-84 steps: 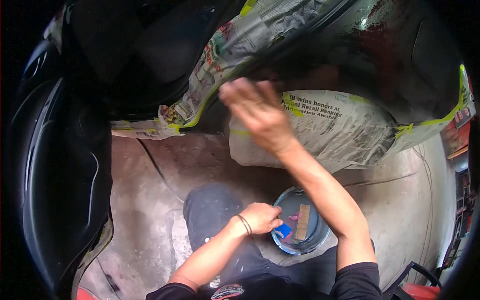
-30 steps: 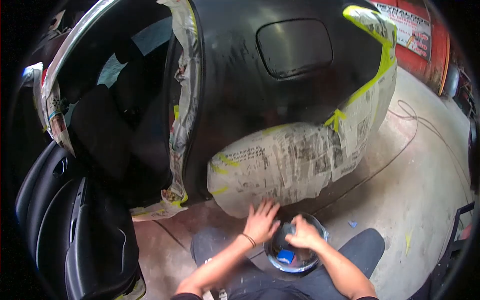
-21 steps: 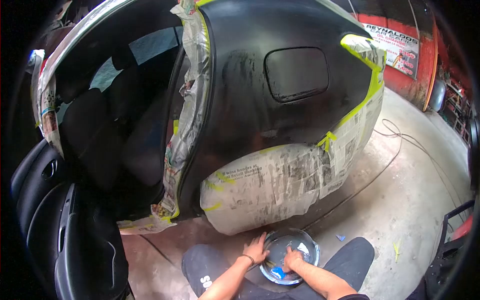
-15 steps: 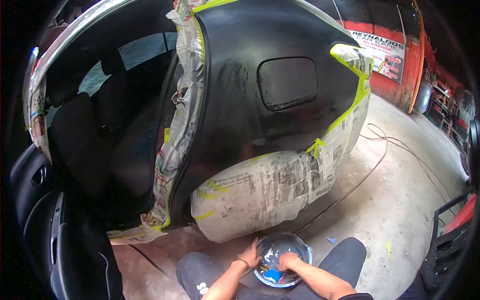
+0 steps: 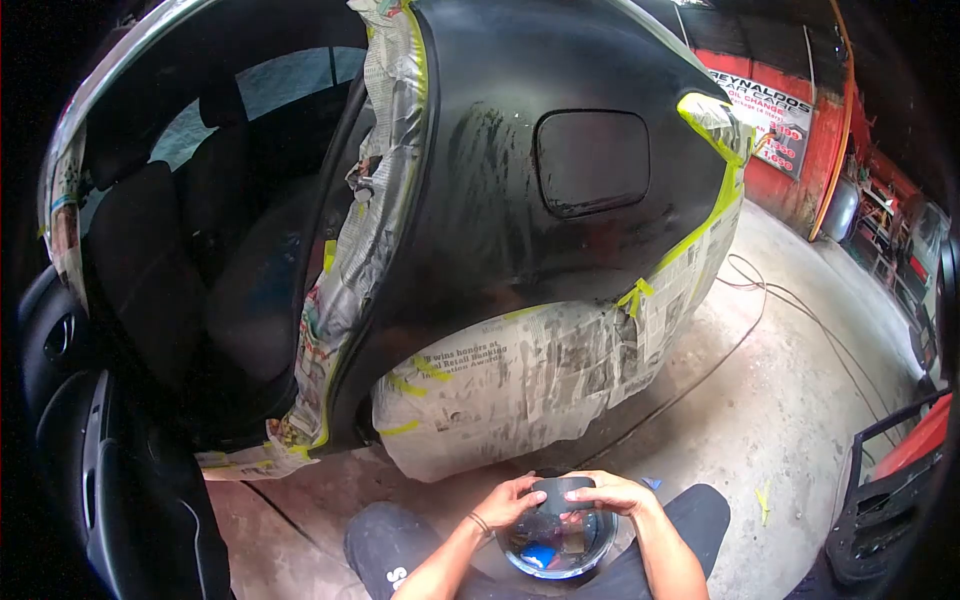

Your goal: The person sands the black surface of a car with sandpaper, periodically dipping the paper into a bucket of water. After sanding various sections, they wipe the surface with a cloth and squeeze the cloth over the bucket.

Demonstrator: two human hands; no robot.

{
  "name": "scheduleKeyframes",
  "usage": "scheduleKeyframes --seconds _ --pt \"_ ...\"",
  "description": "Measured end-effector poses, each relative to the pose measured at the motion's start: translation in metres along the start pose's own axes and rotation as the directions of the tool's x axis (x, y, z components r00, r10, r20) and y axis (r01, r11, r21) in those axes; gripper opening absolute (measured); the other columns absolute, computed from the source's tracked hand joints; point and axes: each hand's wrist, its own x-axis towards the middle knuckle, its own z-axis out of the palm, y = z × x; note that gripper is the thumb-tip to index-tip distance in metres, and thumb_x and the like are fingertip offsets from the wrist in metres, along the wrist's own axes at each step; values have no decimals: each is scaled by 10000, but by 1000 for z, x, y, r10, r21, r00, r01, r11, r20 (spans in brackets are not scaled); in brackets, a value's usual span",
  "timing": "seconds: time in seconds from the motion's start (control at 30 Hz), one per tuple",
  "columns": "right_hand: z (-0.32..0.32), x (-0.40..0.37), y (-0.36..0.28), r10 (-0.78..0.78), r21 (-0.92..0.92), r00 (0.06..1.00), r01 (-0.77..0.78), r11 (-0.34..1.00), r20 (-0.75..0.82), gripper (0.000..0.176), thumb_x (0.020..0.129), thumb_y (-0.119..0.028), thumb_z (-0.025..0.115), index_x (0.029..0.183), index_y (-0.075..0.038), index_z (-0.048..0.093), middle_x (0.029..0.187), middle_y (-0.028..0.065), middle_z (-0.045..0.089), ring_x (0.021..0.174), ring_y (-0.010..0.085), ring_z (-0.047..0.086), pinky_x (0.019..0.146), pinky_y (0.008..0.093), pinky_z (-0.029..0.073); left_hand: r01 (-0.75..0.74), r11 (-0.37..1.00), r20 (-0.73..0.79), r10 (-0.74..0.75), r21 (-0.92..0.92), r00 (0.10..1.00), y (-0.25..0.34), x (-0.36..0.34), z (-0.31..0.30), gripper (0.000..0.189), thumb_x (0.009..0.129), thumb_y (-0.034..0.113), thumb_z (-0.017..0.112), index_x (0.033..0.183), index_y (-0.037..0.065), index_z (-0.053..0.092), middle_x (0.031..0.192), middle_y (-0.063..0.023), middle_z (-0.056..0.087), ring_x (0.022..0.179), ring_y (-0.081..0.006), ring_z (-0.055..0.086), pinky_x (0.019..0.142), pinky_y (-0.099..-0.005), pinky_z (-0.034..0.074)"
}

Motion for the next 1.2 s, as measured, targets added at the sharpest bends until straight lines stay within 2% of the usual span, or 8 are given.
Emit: scheduleKeyframes --seconds 0.13,0.33,0.4,0.57,0.7,0.8,0.97,1.2 --pt "-7 5 23 -115 190 993 110 976 14 591 1009 -193 784 1505 23 545 1270 151 737 1073 262 772 938 388 641 58 966 41 -49 -251 998 28 -13 1 413 1067 267 719 1396 18 699 1310 -58 677 1281 -186 576 1134 -368 448" --pt "-3 34 41 66 303 994 -37 952 -84 488 1106 -231 639 1507 31 546 1408 180 675 1221 355 712 1012 523 631 -144 905 -50 178 401 983 26 -13 -7 611 1043 348 734 1525 3 588 1450 -194 684 1326 -289 658 1138 -413 508" --pt "-3 39 38 91 351 989 -46 935 -112 464 1143 -247 564 1513 32 539 1426 199 661 1258 375 695 1055 562 614 39 971 -373 53 235 926 10 -8 0 449 981 380 794 1254 29 733 1347 -173 696 1245 -299 672 1044 -407 540" --pt "22 37 -49 -281 331 815 485 810 -507 371 1101 -179 621 1429 -7 603 1379 139 683 1288 316 654 1117 600 577 276 806 -470 4 524 883 -61 11 6 789 963 584 723 1533 77 520 1452 -244 637 1312 -423 649 1098 -534 509" --pt "78 42 -182 -841 -489 409 685 540 -354 568 1114 -185 599 1630 -4 446 1631 125 515 1508 253 475 1290 400 339 370 711 -489 -41 599 871 -63 11 16 718 966 497 712 1499 68 493 1320 -269 700 1210 -441 694 1025 -571 536" --pt "98 72 -253 -984 -966 -69 189 -175 165 630 1109 -185 550 1697 -71 354 1748 177 358 1626 388 307 1333 489 234 424 667 -528 -53 613 848 -58 17 16 600 980 420 687 1427 51 532 1217 -263 740 1129 -451 720 980 -581 547" --pt "78 130 -248 -973 -953 56 -195 -233 226 818 1049 -330 650 1754 -261 240 1823 92 198 1660 504 70 1224 834 0 413 620 -553 41 667 832 -71 17 20 531 994 363 660 1398 33 555 1122 -264 763 1060 -459 739 947 -570 564" --pt "67 129 -289 -965 -930 -1 -269 -251 261 762 1107 -560 486 1740 -186 285 1807 51 270 1661 511 37 1209 805 -128 459 604 -558 -28 652 829 -67 24 16 498 986 336 666 1370 30 582 1066 -257 766 1017 -448 748 921 -550 583"
